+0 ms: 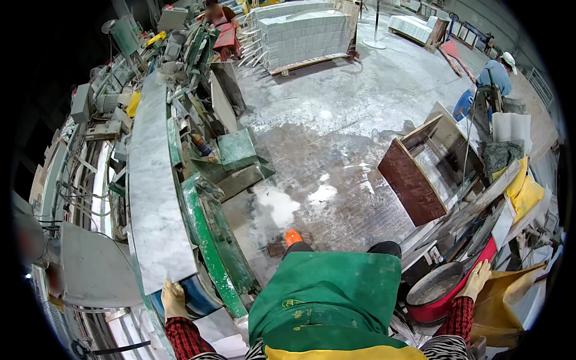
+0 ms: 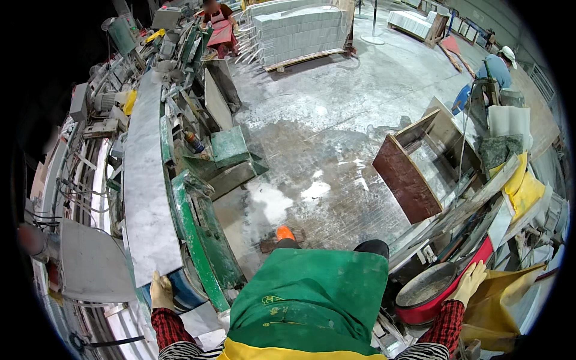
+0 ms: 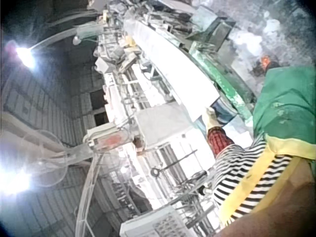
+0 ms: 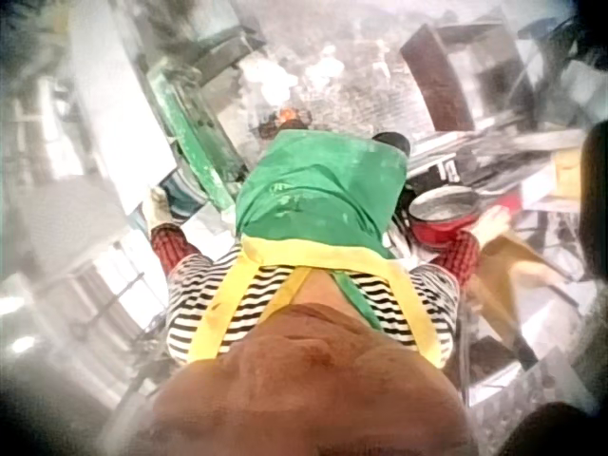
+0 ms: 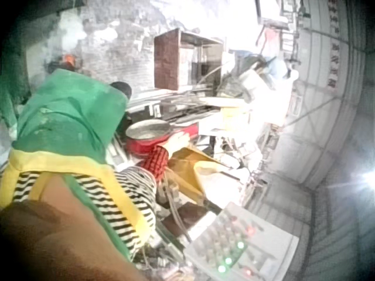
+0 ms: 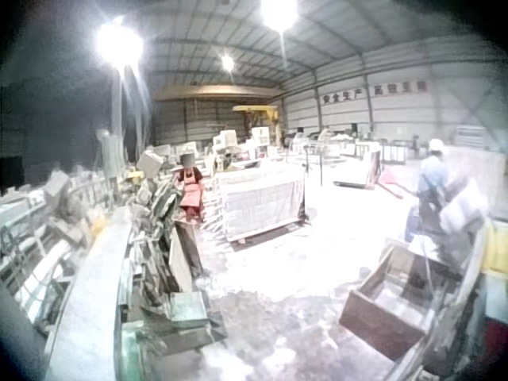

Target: The person repeatedly feeds rectangular stone tiles into a grinding machine, holding them with gloved hands against a rotating wheel to smooth the edges. The person then removes the tiles and places them into a nearby container.

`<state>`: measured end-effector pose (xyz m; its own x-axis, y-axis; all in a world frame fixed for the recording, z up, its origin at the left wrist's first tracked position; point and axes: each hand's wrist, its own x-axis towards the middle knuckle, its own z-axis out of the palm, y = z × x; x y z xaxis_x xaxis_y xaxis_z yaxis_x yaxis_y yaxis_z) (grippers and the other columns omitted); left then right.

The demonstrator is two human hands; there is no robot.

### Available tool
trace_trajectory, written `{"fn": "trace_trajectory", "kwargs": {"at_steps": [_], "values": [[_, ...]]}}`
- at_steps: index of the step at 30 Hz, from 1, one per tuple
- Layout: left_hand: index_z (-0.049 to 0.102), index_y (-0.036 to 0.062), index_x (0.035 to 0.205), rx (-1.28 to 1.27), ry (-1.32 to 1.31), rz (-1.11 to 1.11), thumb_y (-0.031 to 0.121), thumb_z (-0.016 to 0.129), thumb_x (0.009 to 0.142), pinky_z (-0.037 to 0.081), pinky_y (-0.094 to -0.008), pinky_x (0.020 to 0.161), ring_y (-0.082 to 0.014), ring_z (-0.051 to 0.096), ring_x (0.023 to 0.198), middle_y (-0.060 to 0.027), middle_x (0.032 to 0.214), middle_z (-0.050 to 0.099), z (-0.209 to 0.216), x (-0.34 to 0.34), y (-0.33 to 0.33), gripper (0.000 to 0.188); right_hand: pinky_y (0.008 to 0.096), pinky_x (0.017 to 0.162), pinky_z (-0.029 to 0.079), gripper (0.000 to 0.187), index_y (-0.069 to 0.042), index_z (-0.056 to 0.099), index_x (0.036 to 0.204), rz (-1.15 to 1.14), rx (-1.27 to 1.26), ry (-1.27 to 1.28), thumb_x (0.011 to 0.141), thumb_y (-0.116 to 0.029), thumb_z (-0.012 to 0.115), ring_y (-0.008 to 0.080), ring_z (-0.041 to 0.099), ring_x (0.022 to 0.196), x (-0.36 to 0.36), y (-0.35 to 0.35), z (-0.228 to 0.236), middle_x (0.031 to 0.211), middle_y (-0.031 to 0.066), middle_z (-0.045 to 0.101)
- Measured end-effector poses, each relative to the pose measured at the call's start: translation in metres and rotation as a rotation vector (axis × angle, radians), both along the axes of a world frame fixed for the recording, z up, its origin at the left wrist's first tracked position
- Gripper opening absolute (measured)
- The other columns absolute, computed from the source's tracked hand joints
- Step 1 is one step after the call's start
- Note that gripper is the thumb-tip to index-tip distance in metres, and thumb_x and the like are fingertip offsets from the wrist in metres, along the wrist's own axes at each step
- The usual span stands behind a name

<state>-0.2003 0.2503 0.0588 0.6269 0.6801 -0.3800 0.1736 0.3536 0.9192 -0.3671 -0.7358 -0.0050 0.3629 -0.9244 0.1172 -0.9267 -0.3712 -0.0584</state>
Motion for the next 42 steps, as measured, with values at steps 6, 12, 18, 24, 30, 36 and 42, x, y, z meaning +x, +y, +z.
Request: {"fn": "trace_trajectory", "kwargs": {"at_steps": [6,12,18,24,30,36,42], "values": [[0.056,0.0098,0.083,0.199,0.071,-0.148,0.035,0.063,0.098,0.046,-0.0269,0.058,-0.0125,0.05,0.062,-0.0003,0.07,0.047,-0.034,0.002,0.04,0.03,0.0434,0.124,0.015,0.057,-0.011,0.036,0.154,0.012,0.005,-0.02,0.108,-0.044,0.031,0.038,0.021,0.15,0.012,0.032,0.026,0.161,0.0181,0.03],[0.05,0.0079,0.082,-0.051,-0.042,-0.081,0.029,0.053,0.1,0.049,-0.0362,0.068,-0.0251,0.054,0.072,-0.0083,0.073,0.049,-0.061,0.017,0.045,0.028,0.0421,0.123,0.02,0.05,-0.006,0.043,0.15,-0.036,-0.06,-0.147,0.108,-0.033,0.04,0.0361,0.027,0.148,0.004,0.055,0.026,0.159,0.0185,0.035],[0.065,0.0054,0.118,0.308,0.34,-0.047,0.051,0.04,0.103,0.051,-0.0379,0.092,-0.0258,0.063,0.113,-0.0108,0.115,0.072,-0.092,0.019,0.048,0.054,0.0402,0.124,0.017,0.048,-0.005,0.042,0.151,0.057,-0.114,-0.246,0.108,-0.028,0.038,0.0331,0.022,0.151,-0.008,0.006,-0.036,0.159,0.0163,0.034],[0.04,0.0088,0.067,-0.009,0.154,0.408,0.019,0.053,0.097,0.049,-0.0355,0.061,-0.0227,0.053,0.061,-0.0075,0.063,0.044,-0.078,0.034,0.034,0.034,0.0399,0.124,0.018,0.048,-0.005,0.043,0.15,-0.036,-0.025,-0.105,0.108,-0.03,0.039,0.033,0.023,0.15,0.011,0.065,0.024,0.159,0.016,0.036],[0.048,0.0089,0.087,0.054,-0.275,0.364,0.022,0.048,0.103,0.047,-0.029,0.056,-0.0171,0.055,0.063,-0.006,0.075,0.053,-0.089,0.02,-0.007,0.02,0.0425,0.123,0.018,0.049,-0.005,0.043,0.149,0.067,-0.075,-0.096,0.108,-0.031,0.04,0.0347,0.027,0.148,-0.004,0.06,0.024,0.156,0.0194,0.038],[0.036,0.005,0.152,0.464,-0.127,0.005,0.016,0.049,0.104,0.054,-0.0301,0.067,-0.0132,0.06,0.068,-0.0126,0.096,0.065,-0.011,0.055,-0.09,0.051,0.0427,0.123,0.019,0.049,-0.005,0.042,0.15,0.2,-0.245,-0.112,0.107,-0.029,0.042,0.034,0.031,0.147,0.017,0.064,0.054,0.155,0.0181,0.041],[0.04,0.0036,0.149,1.245,-0.199,-0.736,0.005,0.061,0.096,0.05,-0.0332,0.095,-0.0291,0.066,0.106,-0.018,0.117,0.068,0.013,0.115,-0.143,0.057,0.0425,0.122,0.021,0.048,-0.007,0.04,0.151,0.192,-0.168,-0.084,0.107,-0.027,0.04,0.0348,0.031,0.146,0.048,0.031,0.053,0.155,0.0149,0.041]]}}
